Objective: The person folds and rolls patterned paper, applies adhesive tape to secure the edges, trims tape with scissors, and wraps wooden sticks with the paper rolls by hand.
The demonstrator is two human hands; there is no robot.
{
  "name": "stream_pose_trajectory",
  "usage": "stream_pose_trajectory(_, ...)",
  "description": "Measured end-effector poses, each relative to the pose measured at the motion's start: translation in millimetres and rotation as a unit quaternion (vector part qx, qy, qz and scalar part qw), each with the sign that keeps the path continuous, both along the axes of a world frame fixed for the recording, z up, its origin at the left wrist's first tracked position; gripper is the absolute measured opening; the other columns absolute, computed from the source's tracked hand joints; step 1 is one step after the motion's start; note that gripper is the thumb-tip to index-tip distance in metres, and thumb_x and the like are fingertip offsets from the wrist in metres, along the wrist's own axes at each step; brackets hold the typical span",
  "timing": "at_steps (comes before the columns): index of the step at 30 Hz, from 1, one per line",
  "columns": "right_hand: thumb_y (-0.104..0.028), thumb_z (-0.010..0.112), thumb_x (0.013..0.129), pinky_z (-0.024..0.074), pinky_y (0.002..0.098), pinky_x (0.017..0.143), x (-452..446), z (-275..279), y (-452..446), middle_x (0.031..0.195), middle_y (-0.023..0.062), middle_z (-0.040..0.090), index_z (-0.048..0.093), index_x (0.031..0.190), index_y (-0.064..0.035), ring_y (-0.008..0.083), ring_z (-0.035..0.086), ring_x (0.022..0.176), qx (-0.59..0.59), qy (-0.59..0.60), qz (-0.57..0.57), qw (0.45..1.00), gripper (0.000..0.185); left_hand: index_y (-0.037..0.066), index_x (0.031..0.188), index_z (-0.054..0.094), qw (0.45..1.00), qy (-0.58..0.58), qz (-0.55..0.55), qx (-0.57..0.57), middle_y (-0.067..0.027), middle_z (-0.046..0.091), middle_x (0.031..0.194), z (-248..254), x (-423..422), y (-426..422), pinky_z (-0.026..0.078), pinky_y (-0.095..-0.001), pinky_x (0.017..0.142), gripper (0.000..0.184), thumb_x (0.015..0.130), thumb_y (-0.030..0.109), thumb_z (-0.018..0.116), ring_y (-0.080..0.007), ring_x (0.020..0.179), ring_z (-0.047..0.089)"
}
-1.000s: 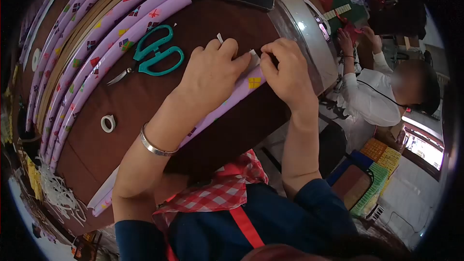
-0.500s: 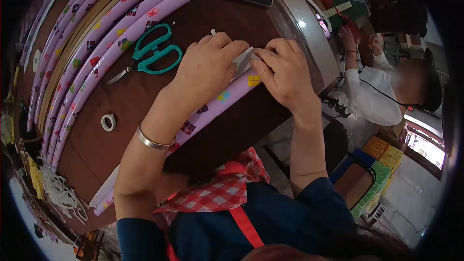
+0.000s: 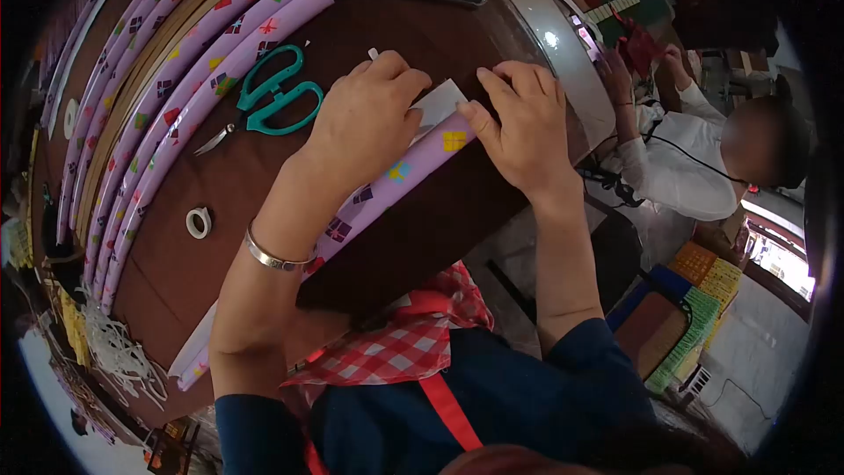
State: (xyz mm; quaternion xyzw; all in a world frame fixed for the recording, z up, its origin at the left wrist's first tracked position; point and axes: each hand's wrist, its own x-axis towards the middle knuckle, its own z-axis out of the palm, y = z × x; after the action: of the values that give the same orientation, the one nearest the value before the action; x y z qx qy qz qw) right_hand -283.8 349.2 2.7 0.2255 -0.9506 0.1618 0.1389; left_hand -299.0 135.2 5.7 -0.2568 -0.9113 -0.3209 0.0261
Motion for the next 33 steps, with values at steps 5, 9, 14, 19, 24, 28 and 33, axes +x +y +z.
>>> stream_pose_trajectory(5,-0.038,0.067,0.084,0.0375,0.0451,0.094,7,-10,0,0.112,0.0117,0.055,0.068,0.105,-0.0024,0.0326,0.049,0.105,-0.08,-0.022,0.019,0.996,0.042,0.005,0.092,0.069,0.999,0.002,-0.018,-0.027,-0.009,0.062,0.091,14,-16,9,0.052,-0.0385,0.072,0.014,0.08,0.01,0.067,-0.0309,0.081,0.063)
stream_pose_trajectory(9,-0.038,0.067,0.084,0.0372,0.045,0.094,8,-15,0,0.114,0.0125,0.055,0.068,0.104,-0.0019,0.0325,0.049,0.106,-0.076,-0.003,0.017,0.997,0.041,0.006,0.091,0.07,0.996,0.008,-0.07,-0.052,-0.0091,0.062,0.089,11,-32,17,0.052,-0.0392,0.071,0.012,0.08,0.011,0.067,-0.0311,0.081,0.063)
stream_pose_trajectory(14,-0.04,0.066,0.085,0.037,0.0448,0.094,7,-17,1,0.113,0.0136,0.056,0.068,0.103,-0.0009,0.0324,0.049,0.107,-0.077,0.017,0.022,0.997,0.043,0.005,0.089,0.07,0.991,-0.021,-0.122,-0.046,-0.01,0.062,0.087,9,-45,20,0.051,-0.0398,0.072,0.013,0.078,0.01,0.07,-0.0317,0.082,0.062)
stream_pose_trajectory(19,-0.042,0.066,0.085,0.037,0.0443,0.094,6,-20,1,0.112,0.0128,0.057,0.069,0.103,-0.0013,0.0313,0.049,0.108,-0.073,0.023,0.025,0.997,0.045,0.003,0.088,0.069,0.99,-0.02,-0.14,-0.012,-0.0114,0.061,0.087,2,-50,17,0.05,-0.0398,0.071,0.012,0.078,0.009,0.072,-0.0316,0.081,0.063)
stream_pose_trajectory(24,-0.043,0.065,0.086,0.0372,0.044,0.093,6,-20,3,0.112,0.0126,0.058,0.069,0.102,-0.0022,0.0311,0.05,0.108,-0.073,0.03,0.023,0.997,0.044,0.002,0.089,0.068,0.989,-0.05,-0.142,0.001,-0.0126,0.062,0.086,3,-51,17,0.05,-0.0407,0.072,0.013,0.078,0.008,0.072,-0.0321,0.081,0.062)
stream_pose_trajectory(28,-0.045,0.064,0.086,0.0373,0.0439,0.093,6,-19,2,0.112,0.0125,0.059,0.069,0.102,-0.0028,0.031,0.05,0.107,-0.075,0.017,0.015,0.997,0.045,0.002,0.088,0.069,0.988,0.006,-0.145,-0.06,-0.0132,0.063,0.087,12,-54,22,0.051,-0.0414,0.075,0.013,0.078,0.01,0.071,-0.0331,0.082,0.063)
stream_pose_trajectory(33,-0.045,0.064,0.086,0.0373,0.0442,0.093,6,-20,1,0.113,0.0123,0.059,0.07,0.102,-0.0035,0.0306,0.05,0.107,-0.071,0.019,0.013,0.997,0.045,0.005,0.085,0.07,0.97,0.032,-0.17,-0.17,-0.0126,0.068,0.081,17,-60,31,0.053,-0.0407,0.079,0.012,0.078,0.013,0.064,-0.0307,0.087,0.066)
